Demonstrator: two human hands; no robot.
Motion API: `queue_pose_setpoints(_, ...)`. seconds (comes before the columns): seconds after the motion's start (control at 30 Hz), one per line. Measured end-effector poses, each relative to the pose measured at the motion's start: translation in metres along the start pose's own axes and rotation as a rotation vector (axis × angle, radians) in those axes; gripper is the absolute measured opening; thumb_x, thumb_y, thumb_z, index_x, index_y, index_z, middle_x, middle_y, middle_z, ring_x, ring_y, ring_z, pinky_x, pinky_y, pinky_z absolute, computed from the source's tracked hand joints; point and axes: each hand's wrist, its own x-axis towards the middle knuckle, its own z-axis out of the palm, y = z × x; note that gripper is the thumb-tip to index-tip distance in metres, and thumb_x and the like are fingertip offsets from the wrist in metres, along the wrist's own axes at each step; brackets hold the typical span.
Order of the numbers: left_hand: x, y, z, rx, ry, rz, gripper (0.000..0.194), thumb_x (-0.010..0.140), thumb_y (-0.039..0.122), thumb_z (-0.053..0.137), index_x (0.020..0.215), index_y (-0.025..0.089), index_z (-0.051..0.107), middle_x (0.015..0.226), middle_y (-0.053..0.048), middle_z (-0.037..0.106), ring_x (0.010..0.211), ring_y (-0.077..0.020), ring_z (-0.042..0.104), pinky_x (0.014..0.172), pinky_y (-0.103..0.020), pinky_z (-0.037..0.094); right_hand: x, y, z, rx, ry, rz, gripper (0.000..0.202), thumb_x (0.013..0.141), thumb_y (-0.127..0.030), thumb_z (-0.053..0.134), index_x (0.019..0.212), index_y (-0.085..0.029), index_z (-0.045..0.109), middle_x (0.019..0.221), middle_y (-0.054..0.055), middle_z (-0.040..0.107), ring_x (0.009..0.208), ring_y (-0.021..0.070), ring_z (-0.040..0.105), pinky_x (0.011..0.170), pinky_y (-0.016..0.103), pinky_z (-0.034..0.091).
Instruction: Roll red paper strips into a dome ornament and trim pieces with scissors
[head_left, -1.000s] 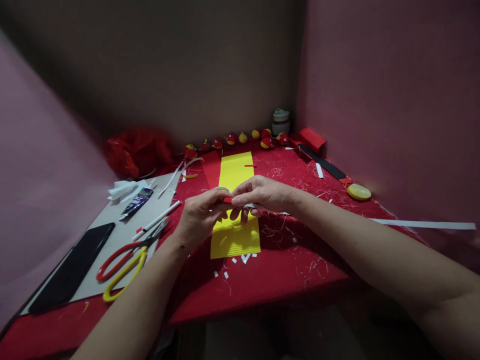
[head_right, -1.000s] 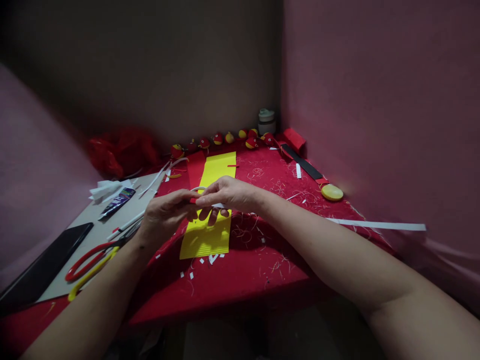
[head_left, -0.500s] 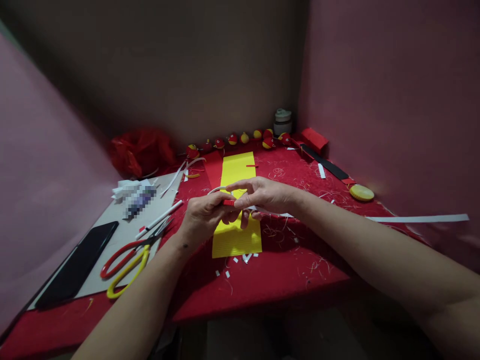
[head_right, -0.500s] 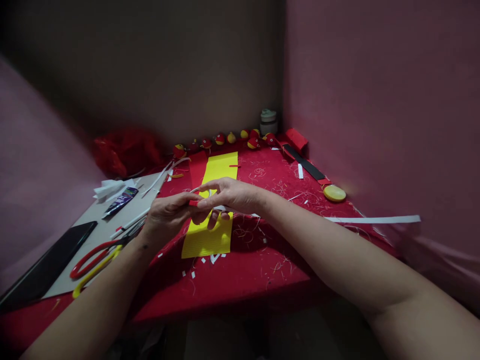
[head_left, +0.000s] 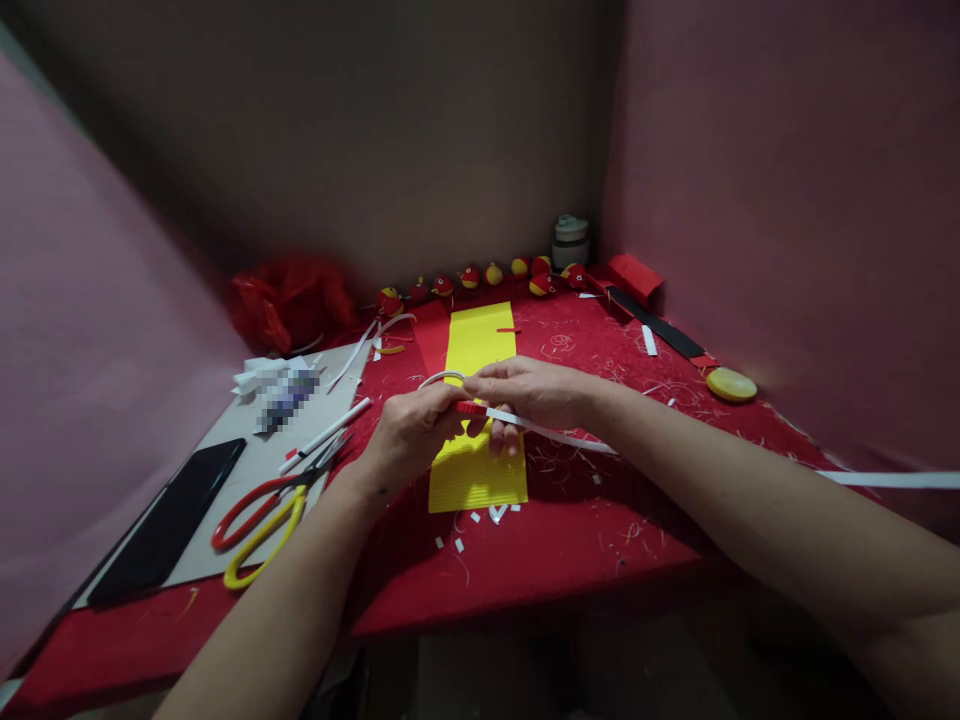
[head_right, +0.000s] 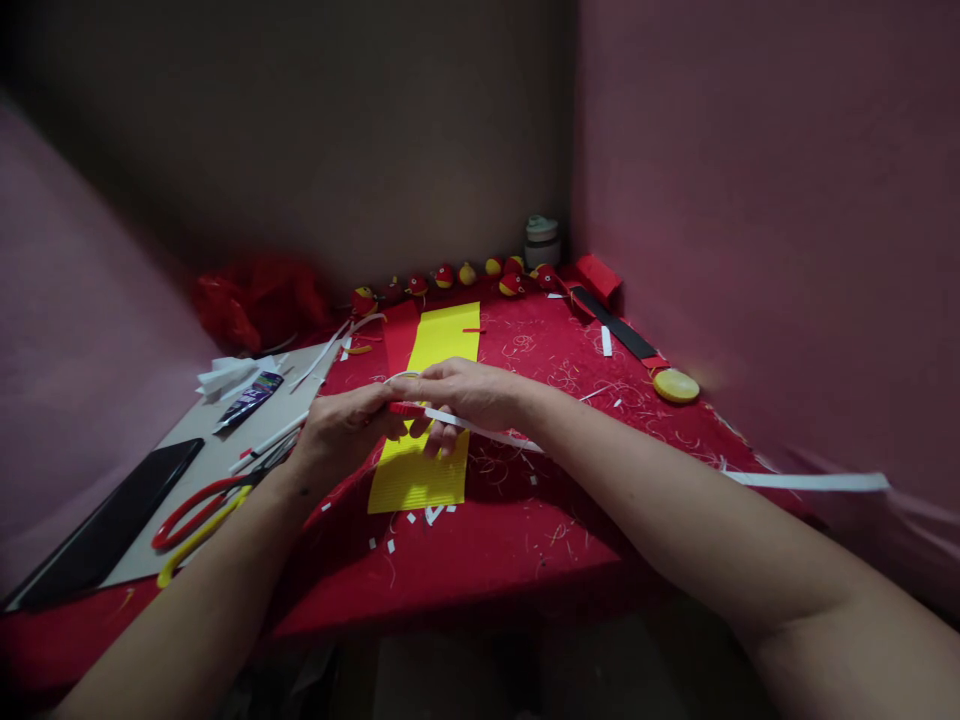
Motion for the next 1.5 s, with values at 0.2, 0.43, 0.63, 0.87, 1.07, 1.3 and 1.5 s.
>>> queue_pose_setpoints(0.2, 0.000, -0.002, -0.001, -0.061, 0.030, -0.082, 0.007, 0.083, 0.019, 0.056, 0.083, 0.016, 0.062, 0.053, 0.006, 0.061, 0.042, -0.0035, 0.058, 0.043, -0.009, 0.044, 0.002, 0.001, -0.004, 0.004, 0.094, 0.108, 0.017, 0.076, -0.018, 0.054, 0.061, -0.012, 0.059, 0.059, 0.011, 0.065, 0.043, 0.0142, 0.057, 0.034, 0.022, 0.035)
queue_pose_setpoints(0.43, 0.002, 0.002, -0.003, -0.179, 0.036, -0.156, 0.012, 0.083, 0.024, 0.057, 0.084, 0.014, 0.064, 0.053, 0.004, 0.064, 0.043, -0.0054, 0.060, 0.044, -0.011, 0.048, 0.002, 0.001, -0.004, -0.009, 0.132, 0.067, 0.004, 0.069, -0.013, 0.062, 0.067, -0.011, 0.063, 0.051, 0.001, 0.058, 0.036, 0.0031, 0.039, 0.034, 0.017, 0.025)
queue_pose_setpoints(0.63, 0.002, 0.000, -0.004, -0.204, 0.032, -0.169, 0.013, 0.083, 0.026, 0.057, 0.080, 0.015, 0.064, 0.054, 0.003, 0.064, 0.044, -0.0059, 0.061, 0.044, -0.011, 0.048, 0.004, 0.004, -0.004, -0.059, 0.140, 0.016, 0.005, 0.069, -0.015, 0.059, 0.067, -0.011, 0.062, 0.050, 0.001, 0.057, 0.036, 0.0040, 0.039, 0.035, 0.018, 0.025)
queue_pose_setpoints(0.87, 0.001, -0.002, -0.002, -0.164, 0.004, -0.141, 0.014, 0.083, 0.028, 0.057, 0.082, 0.015, 0.064, 0.056, 0.002, 0.065, 0.042, -0.0051, 0.059, 0.043, -0.011, 0.047, 0.002, 0.000, 0.002, -0.021, 0.176, 0.013, 0.004, 0.064, -0.013, 0.054, 0.062, -0.014, 0.058, 0.042, -0.001, 0.051, 0.034, 0.0059, 0.034, 0.034, 0.021, 0.020)
queue_pose_setpoints(1.07, 0.001, -0.001, -0.002, -0.016, -0.041, -0.081, 0.018, 0.084, 0.023, 0.053, 0.069, 0.016, 0.060, 0.054, 0.004, 0.060, 0.042, -0.0042, 0.055, 0.042, -0.012, 0.041, 0.001, 0.004, 0.004, -0.208, 0.236, -0.017, 0.028, 0.069, -0.037, 0.068, 0.057, -0.016, 0.053, 0.045, -0.004, 0.043, 0.038, 0.0047, 0.030, 0.036, 0.022, 0.019)
queue_pose_setpoints(1.3, 0.003, 0.008, -0.003, -0.627, 0.043, -0.366, 0.014, 0.077, 0.023, 0.061, 0.087, 0.013, 0.061, 0.057, 0.002, 0.062, 0.047, -0.0101, 0.060, 0.046, -0.020, 0.051, -0.003, -0.005, 0.002, -0.130, 0.122, -0.098, 0.029, 0.072, -0.041, 0.068, 0.066, -0.014, 0.058, 0.051, -0.004, 0.048, 0.040, 0.0041, 0.034, 0.039, 0.021, 0.021)
queue_pose_setpoints(1.5, 0.003, 0.017, 0.000, -0.735, 0.164, -0.361, 0.017, 0.076, 0.022, 0.064, 0.091, 0.014, 0.062, 0.063, 0.001, 0.063, 0.050, -0.0089, 0.060, 0.046, -0.019, 0.052, -0.005, -0.008, 0.000, -0.135, 0.104, -0.188, 0.023, 0.073, -0.037, 0.067, 0.075, -0.014, 0.063, 0.055, -0.003, 0.055, 0.045, 0.0059, 0.044, 0.045, 0.020, 0.032)
